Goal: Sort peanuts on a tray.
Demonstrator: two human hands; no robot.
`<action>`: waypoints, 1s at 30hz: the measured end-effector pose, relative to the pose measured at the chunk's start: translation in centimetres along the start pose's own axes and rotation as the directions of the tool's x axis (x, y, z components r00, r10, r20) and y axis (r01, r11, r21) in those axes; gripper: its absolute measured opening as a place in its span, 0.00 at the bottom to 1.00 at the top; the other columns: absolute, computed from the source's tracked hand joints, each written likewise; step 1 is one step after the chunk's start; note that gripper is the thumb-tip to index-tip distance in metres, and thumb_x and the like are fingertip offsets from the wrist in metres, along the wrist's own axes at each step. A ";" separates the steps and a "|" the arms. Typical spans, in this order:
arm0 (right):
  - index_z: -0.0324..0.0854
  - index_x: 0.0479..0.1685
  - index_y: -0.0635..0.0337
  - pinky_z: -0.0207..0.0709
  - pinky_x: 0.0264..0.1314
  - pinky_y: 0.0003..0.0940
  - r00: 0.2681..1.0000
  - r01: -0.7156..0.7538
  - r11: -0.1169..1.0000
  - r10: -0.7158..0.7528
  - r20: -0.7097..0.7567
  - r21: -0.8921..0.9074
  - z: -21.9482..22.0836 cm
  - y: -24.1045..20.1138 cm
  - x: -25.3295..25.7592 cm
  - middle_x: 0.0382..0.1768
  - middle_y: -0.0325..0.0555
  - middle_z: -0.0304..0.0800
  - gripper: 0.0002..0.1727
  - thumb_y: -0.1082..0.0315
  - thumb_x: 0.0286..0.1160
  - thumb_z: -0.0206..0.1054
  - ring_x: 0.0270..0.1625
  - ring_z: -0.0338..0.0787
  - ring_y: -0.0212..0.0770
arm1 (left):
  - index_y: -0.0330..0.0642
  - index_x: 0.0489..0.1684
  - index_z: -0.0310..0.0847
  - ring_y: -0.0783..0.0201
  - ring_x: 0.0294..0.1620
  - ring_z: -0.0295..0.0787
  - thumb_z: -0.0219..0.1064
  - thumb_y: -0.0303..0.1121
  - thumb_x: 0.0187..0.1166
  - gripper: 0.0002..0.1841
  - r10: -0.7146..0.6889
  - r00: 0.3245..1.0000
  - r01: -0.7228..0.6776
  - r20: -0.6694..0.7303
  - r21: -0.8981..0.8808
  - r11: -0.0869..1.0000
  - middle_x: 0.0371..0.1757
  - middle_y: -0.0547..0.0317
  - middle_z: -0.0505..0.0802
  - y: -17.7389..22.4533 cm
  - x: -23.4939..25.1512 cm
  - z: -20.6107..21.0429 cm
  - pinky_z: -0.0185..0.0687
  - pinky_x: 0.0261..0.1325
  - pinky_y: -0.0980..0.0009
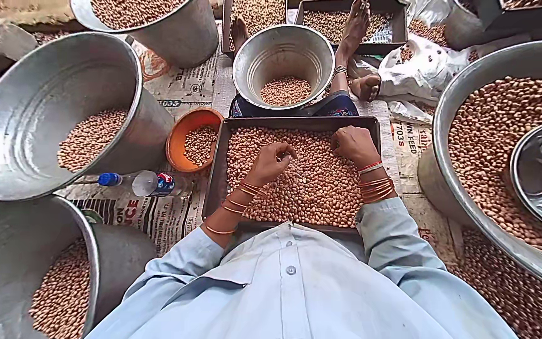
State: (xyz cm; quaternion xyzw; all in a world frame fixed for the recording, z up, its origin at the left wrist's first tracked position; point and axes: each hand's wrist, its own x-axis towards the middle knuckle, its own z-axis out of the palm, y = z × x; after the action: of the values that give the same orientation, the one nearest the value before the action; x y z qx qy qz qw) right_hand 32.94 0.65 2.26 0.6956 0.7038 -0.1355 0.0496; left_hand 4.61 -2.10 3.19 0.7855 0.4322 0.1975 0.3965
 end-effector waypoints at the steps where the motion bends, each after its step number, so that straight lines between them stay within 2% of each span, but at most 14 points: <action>1: 0.91 0.37 0.60 0.78 0.46 0.67 1.000 -0.008 1.000 0.008 0.018 -0.002 0.0 0.0 0.0 0.42 0.59 0.94 0.08 0.64 0.68 0.76 0.50 0.93 0.64 | 0.40 0.48 0.86 0.59 0.26 0.81 0.62 0.24 0.83 0.07 -0.051 0.999 0.051 -0.002 0.004 0.999 0.35 0.50 0.89 -0.1 -0.4 -0.6 0.78 0.31 0.61; 3: 0.90 0.37 0.61 0.78 0.46 0.68 0.999 -0.017 1.000 0.017 0.042 -0.002 -0.1 0.1 0.0 0.41 0.61 0.93 0.11 0.61 0.67 0.78 0.49 0.92 0.65 | 0.41 0.46 0.89 0.61 0.15 0.69 0.66 0.27 0.82 0.06 -0.058 0.997 0.055 0.057 0.051 0.997 0.21 0.54 0.81 -0.3 -0.6 -0.6 0.67 0.21 0.64; 4: 0.90 0.35 0.62 0.78 0.45 0.68 0.999 -0.016 1.000 0.016 0.044 -0.004 -0.2 0.2 0.1 0.40 0.61 0.93 0.12 0.60 0.66 0.78 0.48 0.92 0.65 | 0.43 0.46 0.91 0.62 0.16 0.72 0.70 0.29 0.81 0.05 -0.035 0.994 0.026 0.103 0.088 0.996 0.21 0.56 0.82 -0.3 -0.4 0.0 0.71 0.24 0.64; 6: 0.90 0.35 0.62 0.78 0.44 0.69 0.998 -0.025 1.000 0.025 0.064 -0.007 -0.4 0.1 0.1 0.40 0.61 0.93 0.13 0.59 0.66 0.79 0.48 0.92 0.66 | 0.47 0.47 0.94 0.60 0.30 0.87 0.74 0.32 0.79 0.06 0.017 0.987 -0.052 0.160 0.212 0.976 0.34 0.56 0.93 -0.6 0.7 1.9 0.86 0.43 0.57; 9: 0.90 0.36 0.62 0.78 0.46 0.69 0.994 -0.056 0.998 0.057 0.092 -0.009 -0.5 0.3 0.0 0.42 0.62 0.93 0.14 0.59 0.65 0.80 0.50 0.92 0.66 | 0.42 0.46 0.94 0.52 0.47 0.93 0.73 0.31 0.78 0.07 0.072 0.979 -0.126 0.188 0.296 0.947 0.44 0.50 0.95 -0.6 1.0 3.9 0.87 0.57 0.51; 12: 0.91 0.40 0.62 0.79 0.48 0.70 0.992 -0.066 0.998 0.066 0.109 -0.007 -0.4 0.5 -0.1 0.44 0.63 0.93 0.15 0.59 0.65 0.81 0.52 0.92 0.67 | 0.43 0.43 0.94 0.57 0.37 0.91 0.73 0.32 0.78 0.05 0.045 0.982 -0.091 0.185 0.252 0.963 0.36 0.53 0.94 -0.3 0.8 3.4 0.87 0.48 0.55; 14: 0.92 0.41 0.60 0.79 0.49 0.69 0.989 -0.063 0.998 0.064 0.131 -0.014 -0.3 0.7 0.1 0.45 0.61 0.94 0.16 0.57 0.65 0.81 0.53 0.92 0.66 | 0.41 0.44 0.92 0.62 0.19 0.76 0.72 0.30 0.80 0.05 -0.040 0.994 0.036 0.103 0.043 0.998 0.22 0.55 0.84 -0.3 -0.3 1.2 0.74 0.27 0.63; 15: 0.92 0.41 0.59 0.79 0.50 0.69 0.988 -0.064 0.998 0.065 0.141 -0.014 -0.2 0.8 0.1 0.45 0.61 0.94 0.16 0.55 0.65 0.81 0.53 0.92 0.65 | 0.40 0.47 0.88 0.61 0.17 0.72 0.67 0.30 0.84 0.05 -0.103 0.993 0.106 0.051 -0.059 0.993 0.22 0.53 0.82 -0.5 -1.2 -0.3 0.70 0.24 0.64; 18: 0.92 0.36 0.59 0.79 0.48 0.69 0.988 -0.064 0.998 0.062 0.144 0.007 0.0 1.2 0.4 0.42 0.60 0.94 0.15 0.54 0.66 0.80 0.51 0.92 0.65 | 0.39 0.53 0.81 0.59 0.19 0.73 0.49 0.24 0.87 0.13 -0.216 0.974 0.205 -0.069 -0.143 0.968 0.28 0.49 0.84 -1.7 -2.9 -3.9 0.70 0.24 0.65; 23: 0.94 0.35 0.54 0.79 0.48 0.69 0.986 0.061 0.975 -0.091 0.137 0.212 0.3 2.5 1.3 0.35 0.55 0.94 0.13 0.54 0.73 0.78 0.45 0.92 0.59 | 0.40 0.46 0.91 0.54 0.21 0.77 0.66 0.28 0.84 0.07 -0.131 0.991 0.128 0.010 0.140 0.982 0.24 0.49 0.86 -1.3 -2.9 -3.2 0.74 0.29 0.54; 25: 0.93 0.39 0.57 0.78 0.44 0.58 0.978 0.166 0.880 -0.206 0.043 0.446 -0.3 2.6 1.4 0.30 0.49 0.92 0.11 0.57 0.75 0.77 0.36 0.89 0.49 | 0.46 0.47 0.95 0.51 0.33 0.90 0.69 0.30 0.82 0.07 -0.066 0.997 0.047 0.051 0.316 0.947 0.34 0.51 0.95 -2.3 -1.3 -1.2 0.86 0.43 0.47; 27: 0.88 0.38 0.55 0.72 0.32 0.31 0.959 0.254 0.640 -0.262 -0.105 0.725 -0.8 2.0 1.0 0.24 0.33 0.85 0.05 0.64 0.77 0.71 0.25 0.78 0.27 | 0.47 0.49 0.95 0.46 0.51 0.94 0.70 0.30 0.81 0.08 -0.043 0.996 0.007 0.080 0.410 0.912 0.47 0.48 0.97 -2.6 -0.6 0.2 0.86 0.58 0.43; 28: 0.83 0.37 0.53 0.69 0.26 0.21 0.951 0.261 0.463 -0.272 -0.144 0.847 -1.1 1.3 0.8 0.22 0.28 0.81 0.04 0.66 0.80 0.65 0.22 0.74 0.21 | 0.47 0.50 0.95 0.44 0.53 0.93 0.69 0.30 0.82 0.08 -0.039 0.995 -0.005 0.092 0.436 0.900 0.49 0.47 0.96 -2.7 -0.5 0.6 0.85 0.59 0.42; 30: 0.76 0.36 0.46 0.62 0.19 0.15 0.938 0.227 0.199 -0.309 -0.159 0.953 -1.1 -0.1 0.8 0.22 0.24 0.74 0.07 0.65 0.77 0.53 0.18 0.68 0.19 | 0.45 0.49 0.95 0.44 0.51 0.93 0.68 0.29 0.81 0.08 -0.007 0.995 -0.039 0.095 0.473 0.880 0.47 0.46 0.95 -2.6 -0.6 1.1 0.86 0.54 0.42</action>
State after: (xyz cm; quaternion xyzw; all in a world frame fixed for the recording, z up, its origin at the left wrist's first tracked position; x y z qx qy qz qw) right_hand 32.99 1.67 3.13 0.4420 0.5805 -0.5652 -0.3849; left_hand 3.64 -2.32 0.48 0.8706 0.4416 0.0520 0.2105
